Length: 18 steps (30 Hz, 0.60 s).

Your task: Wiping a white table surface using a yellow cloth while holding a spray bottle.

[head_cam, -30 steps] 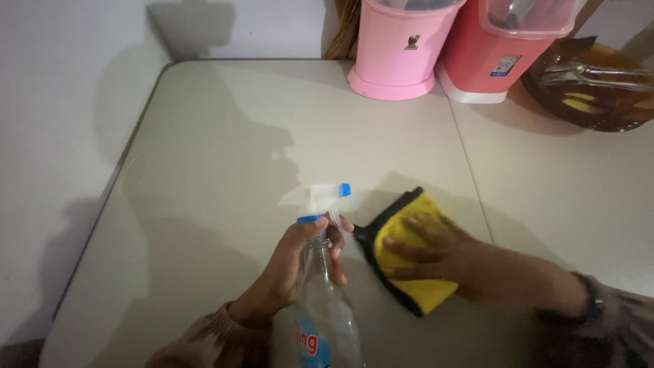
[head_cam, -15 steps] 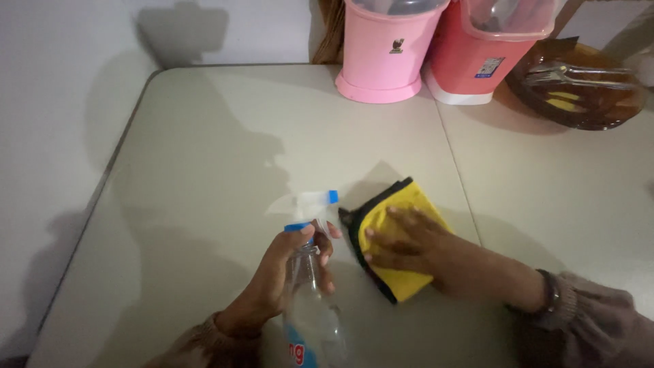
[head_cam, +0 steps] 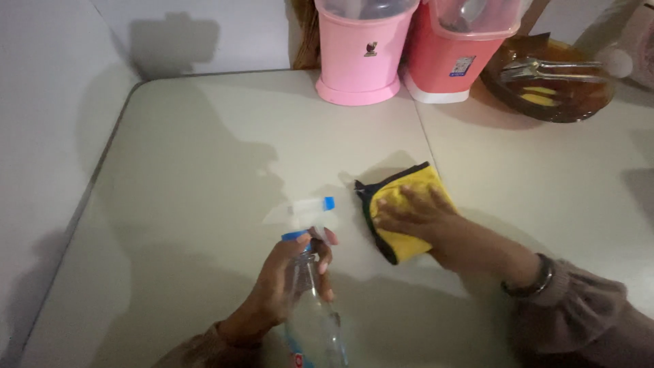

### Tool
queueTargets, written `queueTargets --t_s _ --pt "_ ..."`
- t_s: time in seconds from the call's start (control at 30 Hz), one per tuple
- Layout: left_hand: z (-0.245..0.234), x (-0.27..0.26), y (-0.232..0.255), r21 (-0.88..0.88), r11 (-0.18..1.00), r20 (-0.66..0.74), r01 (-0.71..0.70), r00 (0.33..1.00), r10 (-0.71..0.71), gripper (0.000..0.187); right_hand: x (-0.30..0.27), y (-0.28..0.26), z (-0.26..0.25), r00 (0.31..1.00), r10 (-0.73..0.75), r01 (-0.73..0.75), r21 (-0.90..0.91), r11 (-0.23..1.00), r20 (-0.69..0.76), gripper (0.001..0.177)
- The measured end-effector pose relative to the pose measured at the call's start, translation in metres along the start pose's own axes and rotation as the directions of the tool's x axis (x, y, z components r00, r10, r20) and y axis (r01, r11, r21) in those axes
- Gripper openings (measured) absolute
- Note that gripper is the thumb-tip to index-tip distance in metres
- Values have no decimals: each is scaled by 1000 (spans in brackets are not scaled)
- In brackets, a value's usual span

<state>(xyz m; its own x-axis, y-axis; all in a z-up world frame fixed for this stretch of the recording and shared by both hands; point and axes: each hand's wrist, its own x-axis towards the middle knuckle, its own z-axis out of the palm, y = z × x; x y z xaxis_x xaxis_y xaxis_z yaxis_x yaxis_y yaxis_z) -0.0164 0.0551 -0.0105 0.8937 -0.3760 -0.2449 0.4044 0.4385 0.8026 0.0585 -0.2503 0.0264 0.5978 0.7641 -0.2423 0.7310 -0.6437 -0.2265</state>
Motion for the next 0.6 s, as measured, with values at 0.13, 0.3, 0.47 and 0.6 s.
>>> queueTargets --t_s 0.13,0.3,0.47,0.6 --pt "14 9 -8 -98 995 133 -20 991 33 55 -10 -28 -14 992 -56 63 -60 996 110 112" --pt "32 14 -6 -34 999 133 -13 991 17 55 -39 -2 12 977 -174 171 31 985 122 101" --pt "39 22 -18 -51 999 169 -13 985 21 55 -44 22 15 983 130 -129 -18 992 133 102" --pt "50 29 -25 -73 997 209 -11 978 26 55 -22 31 28 985 122 -134 -98 986 -120 102"
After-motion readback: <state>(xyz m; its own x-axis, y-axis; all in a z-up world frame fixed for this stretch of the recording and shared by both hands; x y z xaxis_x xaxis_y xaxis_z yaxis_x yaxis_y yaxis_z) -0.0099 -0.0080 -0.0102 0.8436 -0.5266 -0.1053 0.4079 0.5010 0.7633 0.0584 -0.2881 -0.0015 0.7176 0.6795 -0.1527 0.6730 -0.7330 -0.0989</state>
